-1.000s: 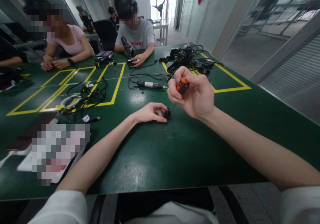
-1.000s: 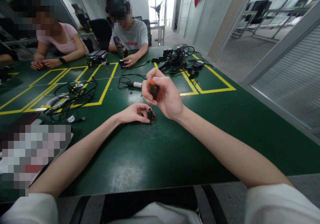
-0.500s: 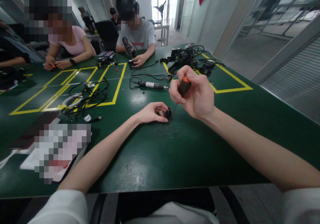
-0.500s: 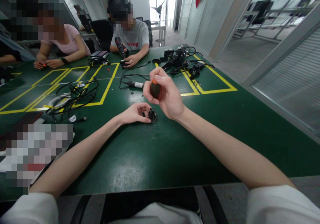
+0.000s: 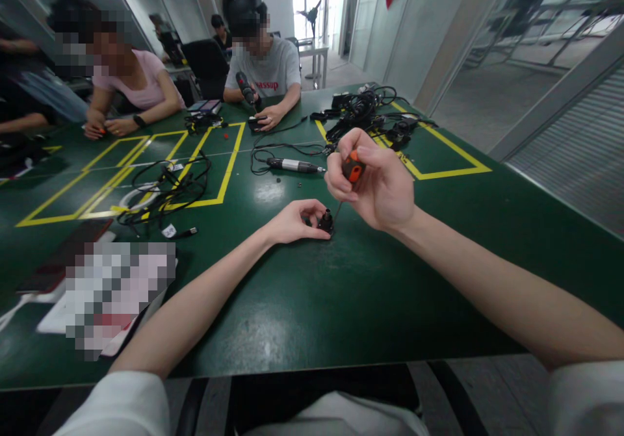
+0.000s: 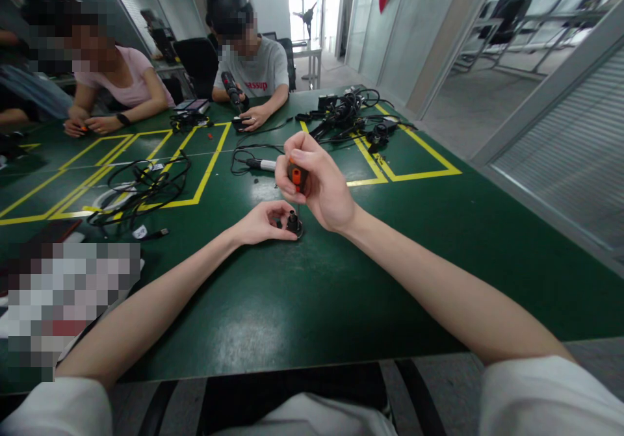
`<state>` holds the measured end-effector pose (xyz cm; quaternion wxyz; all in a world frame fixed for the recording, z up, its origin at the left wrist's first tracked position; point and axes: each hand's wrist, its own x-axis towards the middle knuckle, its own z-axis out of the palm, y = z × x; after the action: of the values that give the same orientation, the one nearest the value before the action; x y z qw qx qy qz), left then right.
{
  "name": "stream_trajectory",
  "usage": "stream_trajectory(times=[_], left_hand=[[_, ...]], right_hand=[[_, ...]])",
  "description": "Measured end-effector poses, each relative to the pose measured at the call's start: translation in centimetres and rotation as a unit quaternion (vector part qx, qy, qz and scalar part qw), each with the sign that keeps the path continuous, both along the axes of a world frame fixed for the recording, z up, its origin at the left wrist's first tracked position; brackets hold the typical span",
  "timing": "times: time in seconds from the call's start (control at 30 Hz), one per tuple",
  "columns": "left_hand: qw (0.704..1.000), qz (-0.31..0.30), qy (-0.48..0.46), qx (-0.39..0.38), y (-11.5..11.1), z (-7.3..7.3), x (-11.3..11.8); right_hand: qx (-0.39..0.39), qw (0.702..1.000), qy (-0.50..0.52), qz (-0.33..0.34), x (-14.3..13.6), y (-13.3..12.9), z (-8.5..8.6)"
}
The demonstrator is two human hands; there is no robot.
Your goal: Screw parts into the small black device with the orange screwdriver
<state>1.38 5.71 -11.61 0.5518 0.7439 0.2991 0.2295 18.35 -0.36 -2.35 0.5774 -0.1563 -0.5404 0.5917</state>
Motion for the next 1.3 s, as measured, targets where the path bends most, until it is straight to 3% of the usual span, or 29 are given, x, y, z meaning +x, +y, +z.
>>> stream_trajectory(times=[0.47, 0.77, 1.07, 1.3], left_hand=[[1.000, -0.019, -0.006, -0.016, 0.4, -0.4, 0.0], [0.988, -0.096, -0.021, -0.121, 2.1, -0.2, -0.9], [0.982, -0.105, -0.030, -0.154, 2.3, -0.1, -1.1], [0.976, -0.114, -0.037, -0.183, 2.4, 0.0, -1.2]], right_hand=[[0.027, 0.999, -0.007, -0.023, -0.3, -0.1, 0.1], [0.007, 0.999, -0.036, -0.040, -0.4, 0.0, 0.2], [0.025, 1.000, -0.006, -0.007, 0.0, 0.0, -0.1], [0.021, 0.999, -0.029, -0.021, -0.2, -0.2, 0.1]])
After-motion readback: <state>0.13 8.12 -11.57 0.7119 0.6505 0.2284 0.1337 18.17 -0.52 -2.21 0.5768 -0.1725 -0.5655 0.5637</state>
